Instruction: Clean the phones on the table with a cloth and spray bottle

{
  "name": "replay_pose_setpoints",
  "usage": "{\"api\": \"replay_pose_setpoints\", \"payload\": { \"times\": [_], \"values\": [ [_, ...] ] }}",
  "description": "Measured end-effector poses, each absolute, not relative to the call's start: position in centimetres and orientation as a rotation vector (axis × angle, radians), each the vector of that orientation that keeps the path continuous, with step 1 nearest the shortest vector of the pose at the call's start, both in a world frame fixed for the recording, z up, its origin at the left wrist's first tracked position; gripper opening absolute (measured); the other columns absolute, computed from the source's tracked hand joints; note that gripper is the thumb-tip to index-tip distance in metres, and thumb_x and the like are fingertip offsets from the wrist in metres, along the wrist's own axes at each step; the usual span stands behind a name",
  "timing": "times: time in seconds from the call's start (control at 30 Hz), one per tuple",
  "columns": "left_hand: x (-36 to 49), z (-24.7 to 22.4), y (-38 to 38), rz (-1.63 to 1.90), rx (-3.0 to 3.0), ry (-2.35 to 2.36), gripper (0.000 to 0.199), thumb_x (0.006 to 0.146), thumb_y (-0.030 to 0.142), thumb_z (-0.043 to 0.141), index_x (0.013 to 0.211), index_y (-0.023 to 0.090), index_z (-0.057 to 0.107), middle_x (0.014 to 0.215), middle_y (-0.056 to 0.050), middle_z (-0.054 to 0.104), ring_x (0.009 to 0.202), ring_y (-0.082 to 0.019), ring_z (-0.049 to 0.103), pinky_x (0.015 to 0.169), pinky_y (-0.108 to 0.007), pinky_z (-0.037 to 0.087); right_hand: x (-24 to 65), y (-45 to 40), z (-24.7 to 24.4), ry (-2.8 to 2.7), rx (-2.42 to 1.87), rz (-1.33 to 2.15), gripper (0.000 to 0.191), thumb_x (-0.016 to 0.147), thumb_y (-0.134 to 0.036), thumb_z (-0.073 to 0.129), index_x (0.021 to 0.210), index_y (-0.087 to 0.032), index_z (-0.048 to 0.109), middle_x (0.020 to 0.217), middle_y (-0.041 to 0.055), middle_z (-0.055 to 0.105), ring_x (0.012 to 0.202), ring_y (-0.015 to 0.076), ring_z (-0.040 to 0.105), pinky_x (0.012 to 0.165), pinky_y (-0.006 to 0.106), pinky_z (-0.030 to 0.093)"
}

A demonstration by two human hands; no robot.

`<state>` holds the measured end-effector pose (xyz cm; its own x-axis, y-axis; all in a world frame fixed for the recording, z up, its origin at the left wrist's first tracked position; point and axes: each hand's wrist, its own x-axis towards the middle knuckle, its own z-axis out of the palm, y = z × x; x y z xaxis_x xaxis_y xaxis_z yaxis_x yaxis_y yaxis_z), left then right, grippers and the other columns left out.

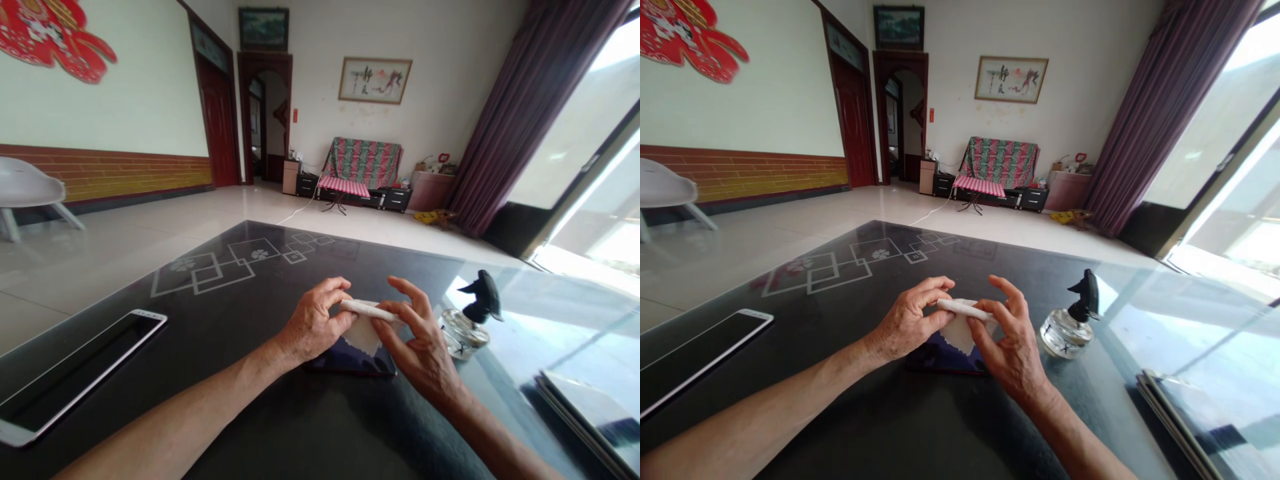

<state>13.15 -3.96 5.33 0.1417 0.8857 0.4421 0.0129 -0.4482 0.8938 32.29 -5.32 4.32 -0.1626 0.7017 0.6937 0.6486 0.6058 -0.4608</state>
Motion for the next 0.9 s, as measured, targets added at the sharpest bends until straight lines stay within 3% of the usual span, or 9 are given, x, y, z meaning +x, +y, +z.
{"api": "replay_pose_setpoints", "payload": {
  "times": [0.07,0.17,0.3,0.53,0.7,0.9],
  "values": [
    [13.2,5.0,-3.9,1.337,1.644,0.928,0.012,0.067,0.008,0.071,0.073,0.019,0.073,0.080,-0.001,0.067,0.077,-0.017,0.059,0.073,-0.019,0.042,32.4,-5.3,4.0,-1.861,-1.122,0.278,0.026,0.085,-0.042,0.057,0.100,-0.022,0.062,0.126,0.0100,0.055,0.106,0.0260,0.057,0.091,0.040,0.047],
    [13.3,3.9,-3.5,1.282,1.635,1.009,0.005,0.074,0.018,0.067,0.075,0.017,0.072,0.061,0.002,0.060,0.059,-0.013,0.052,0.058,-0.020,0.038,32.3,-5.4,3.3,-1.773,-1.145,0.675,0.046,0.082,-0.049,0.060,0.116,-0.019,0.053,0.102,0.0077,0.066,0.090,0.0233,0.063,0.078,0.034,0.053],
    [13.6,2.8,-2.9,1.292,1.464,1.003,0.008,0.074,0.022,0.066,0.071,0.016,0.069,0.061,0.002,0.061,0.055,-0.012,0.051,0.053,-0.019,0.038,31.5,-5.7,2.8,-1.643,-1.100,0.923,0.047,0.081,-0.050,0.060,0.115,-0.017,0.054,0.092,0.0062,0.068,0.081,0.0216,0.064,0.067,0.030,0.053],
    [13.8,3.4,-3.4,1.188,1.191,0.935,0.006,0.071,0.021,0.069,0.068,0.015,0.068,0.056,0.001,0.061,0.047,-0.011,0.051,0.047,-0.019,0.039,31.2,-5.4,2.1,-1.527,-1.119,1.042,0.046,0.084,-0.043,0.056,0.121,-0.017,0.051,0.098,0.0076,0.068,0.083,0.0223,0.065,0.068,0.031,0.054],
    [13.7,3.6,-3.3,1.021,1.187,1.161,0.008,0.068,0.014,0.065,0.059,0.016,0.064,0.050,-0.001,0.063,0.044,-0.012,0.055,0.041,-0.019,0.038,31.7,-4.7,1.1,-1.609,-1.257,0.761,0.047,0.081,-0.039,0.057,0.121,-0.018,0.047,0.100,0.0082,0.066,0.087,0.0238,0.065,0.072,0.035,0.055],
    [13.3,3.6,-3.0,0.931,1.206,1.264,0.010,0.064,0.008,0.063,0.057,0.015,0.063,0.044,-0.001,0.060,0.041,-0.013,0.055,0.036,-0.017,0.035,31.2,-6.1,1.5,-1.981,-1.132,0.095,0.036,0.082,-0.030,0.053,0.117,-0.023,0.050,0.126,0.0116,0.050,0.113,0.0273,0.054,0.094,0.044,0.048]
  ]
}}
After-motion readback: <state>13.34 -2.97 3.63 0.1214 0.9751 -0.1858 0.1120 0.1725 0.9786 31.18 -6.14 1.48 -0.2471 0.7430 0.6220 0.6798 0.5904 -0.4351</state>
